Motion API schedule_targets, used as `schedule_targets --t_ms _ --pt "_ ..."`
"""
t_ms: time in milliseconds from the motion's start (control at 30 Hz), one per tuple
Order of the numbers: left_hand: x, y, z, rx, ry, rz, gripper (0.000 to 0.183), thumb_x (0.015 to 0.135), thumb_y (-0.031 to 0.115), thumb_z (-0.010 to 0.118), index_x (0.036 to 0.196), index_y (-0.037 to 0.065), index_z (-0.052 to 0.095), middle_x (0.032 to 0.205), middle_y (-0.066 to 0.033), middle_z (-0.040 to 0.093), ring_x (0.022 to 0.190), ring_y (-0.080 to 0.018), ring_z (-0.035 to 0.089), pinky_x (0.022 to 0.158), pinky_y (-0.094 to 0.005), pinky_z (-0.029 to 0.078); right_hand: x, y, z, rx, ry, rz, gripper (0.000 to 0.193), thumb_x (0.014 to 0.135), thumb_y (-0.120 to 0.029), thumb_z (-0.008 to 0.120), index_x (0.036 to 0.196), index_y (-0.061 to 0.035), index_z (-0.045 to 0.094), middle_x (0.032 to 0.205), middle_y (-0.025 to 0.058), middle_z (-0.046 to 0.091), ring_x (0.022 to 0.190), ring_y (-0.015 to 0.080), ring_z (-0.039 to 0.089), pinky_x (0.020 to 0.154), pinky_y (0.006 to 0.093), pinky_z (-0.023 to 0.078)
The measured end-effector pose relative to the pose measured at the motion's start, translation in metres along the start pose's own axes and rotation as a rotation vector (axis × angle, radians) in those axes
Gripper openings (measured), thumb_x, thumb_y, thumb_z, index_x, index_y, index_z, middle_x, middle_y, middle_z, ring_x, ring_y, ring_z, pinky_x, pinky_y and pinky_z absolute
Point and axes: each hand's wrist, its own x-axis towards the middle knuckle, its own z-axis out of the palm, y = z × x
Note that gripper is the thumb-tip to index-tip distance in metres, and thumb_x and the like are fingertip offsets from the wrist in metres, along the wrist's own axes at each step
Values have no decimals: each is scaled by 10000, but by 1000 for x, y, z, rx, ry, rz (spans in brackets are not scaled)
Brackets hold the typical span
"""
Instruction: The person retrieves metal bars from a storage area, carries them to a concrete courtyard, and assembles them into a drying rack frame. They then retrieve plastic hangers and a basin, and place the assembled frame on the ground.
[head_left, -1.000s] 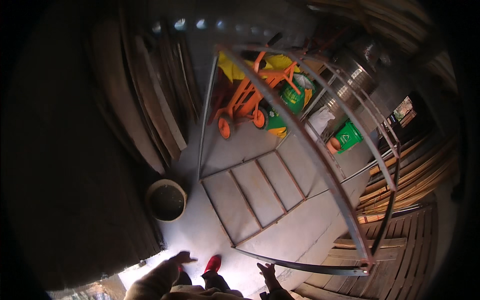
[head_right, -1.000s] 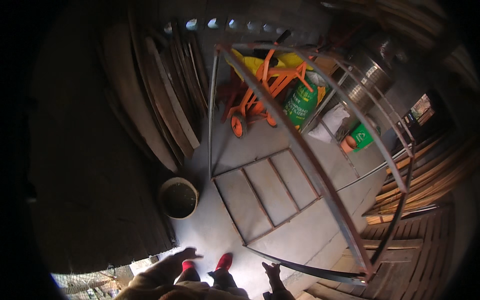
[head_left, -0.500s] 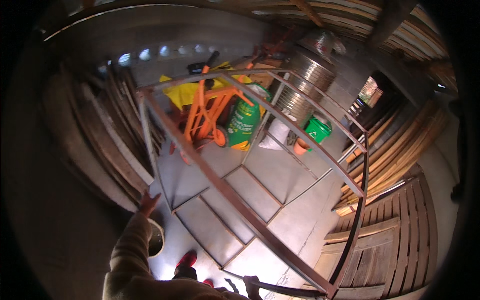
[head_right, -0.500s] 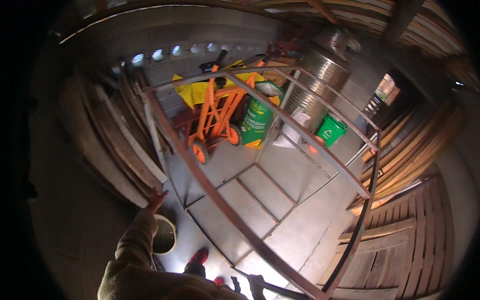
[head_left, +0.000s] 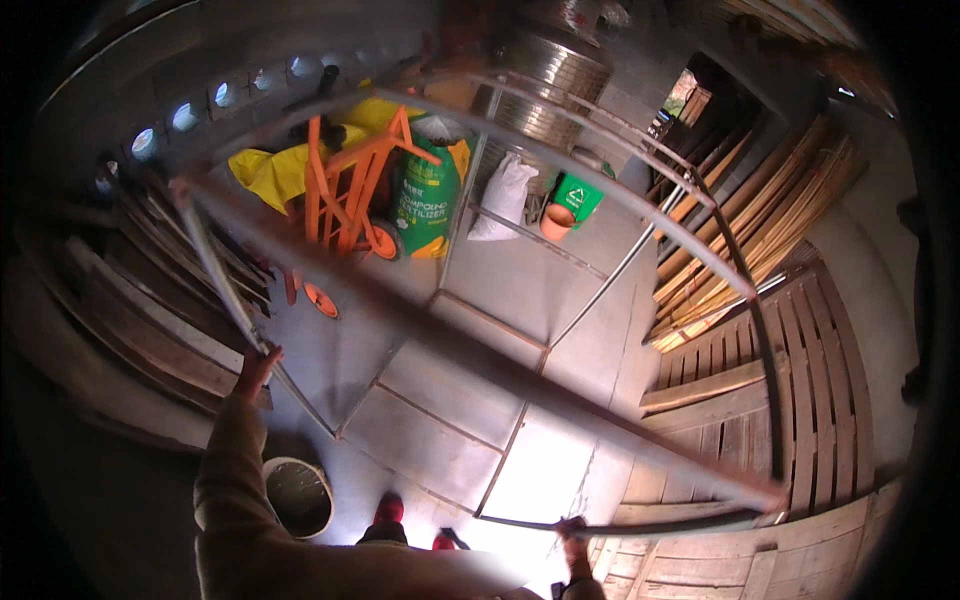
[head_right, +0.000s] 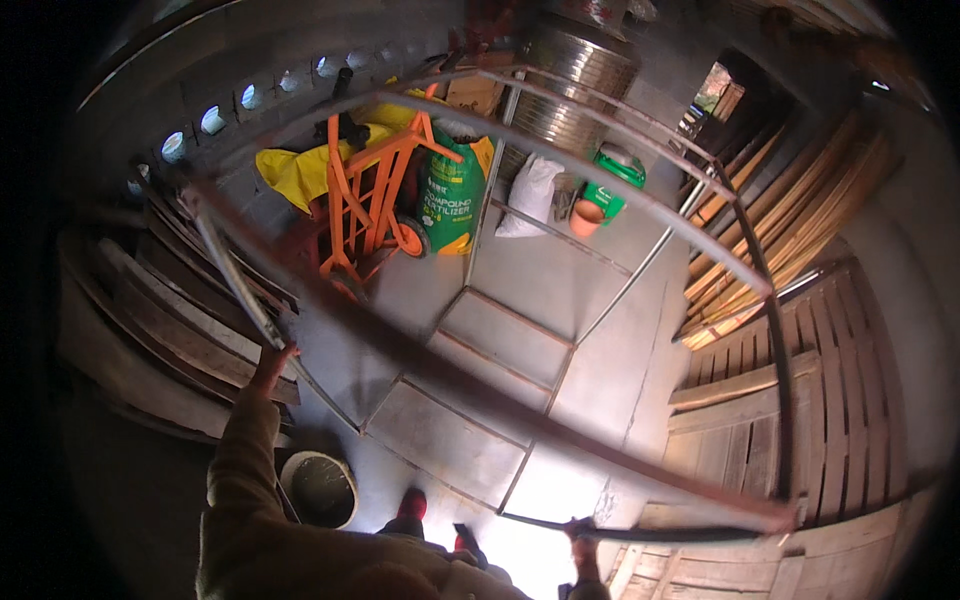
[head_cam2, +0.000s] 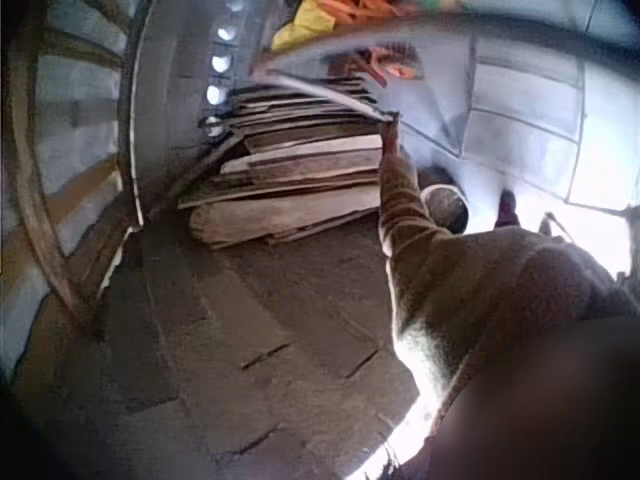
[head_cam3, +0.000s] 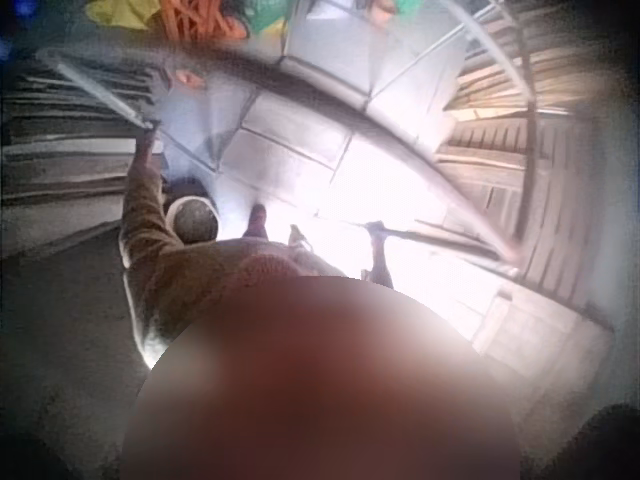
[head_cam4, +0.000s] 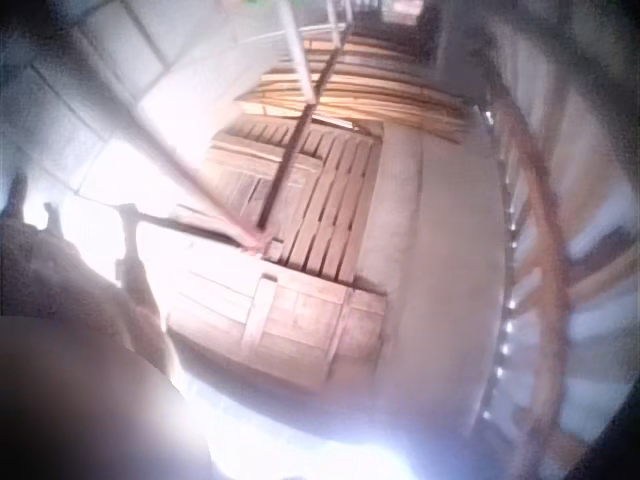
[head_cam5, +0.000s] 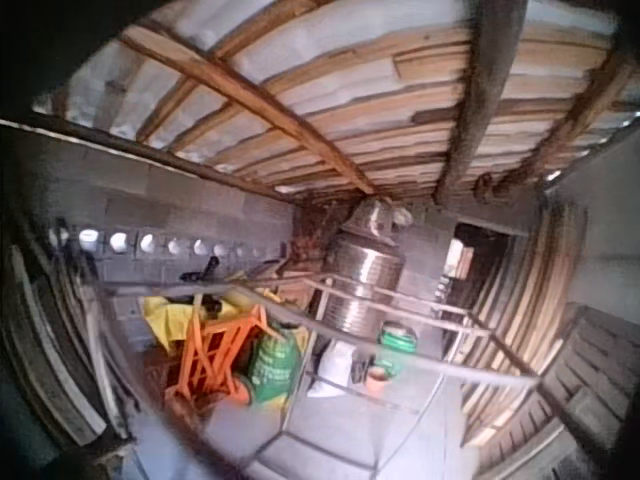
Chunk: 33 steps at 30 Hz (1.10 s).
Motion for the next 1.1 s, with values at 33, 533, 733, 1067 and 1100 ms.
schedule_targets --t_ms 33,533,733,1067,1100 --pt "4 16 15 -138 2 10 149 814 99 670 723 50 563 654 -20 573 630 -121 568 600 -283 463 1 -20 13 -700 92 -243 184 886 -8 505 738 -99 445 648 26 507 648 142 521 686 341 511" --pt "-71 274 197 24 -226 249 70 875 98 632 847 35 619 684 -30 609 611 -94 565 547 -253 452 110 -342 67 -726 391 -543 146 826 -65 624 822 -67 479 672 32 505 462 126 447 511 308 489" --pt "-154 177 212 26 -134 32 127 791 63 697 733 48 585 621 -55 595 507 -142 552 498 -270 446 126 -345 20 -688 397 -629 184 816 -105 643 916 -49 499 719 28 511 559 141 509 481 296 464" --pt "-226 168 185 -109 139 -8 168 764 35 625 689 82 483 561 10 459 467 -101 460 428 -268 339 49 -323 9 -565 337 -570 217 826 -32 588 735 -108 406 508 -21 349 372 85 311 349 266 281" --pt "-232 169 180 -159 120 1 167 764 37 627 691 81 483 561 15 455 464 -99 456 425 -265 337 38 -325 11 -550 290 -602 208 826 -39 592 737 -104 416 510 -21 354 373 87 315 351 268 286"
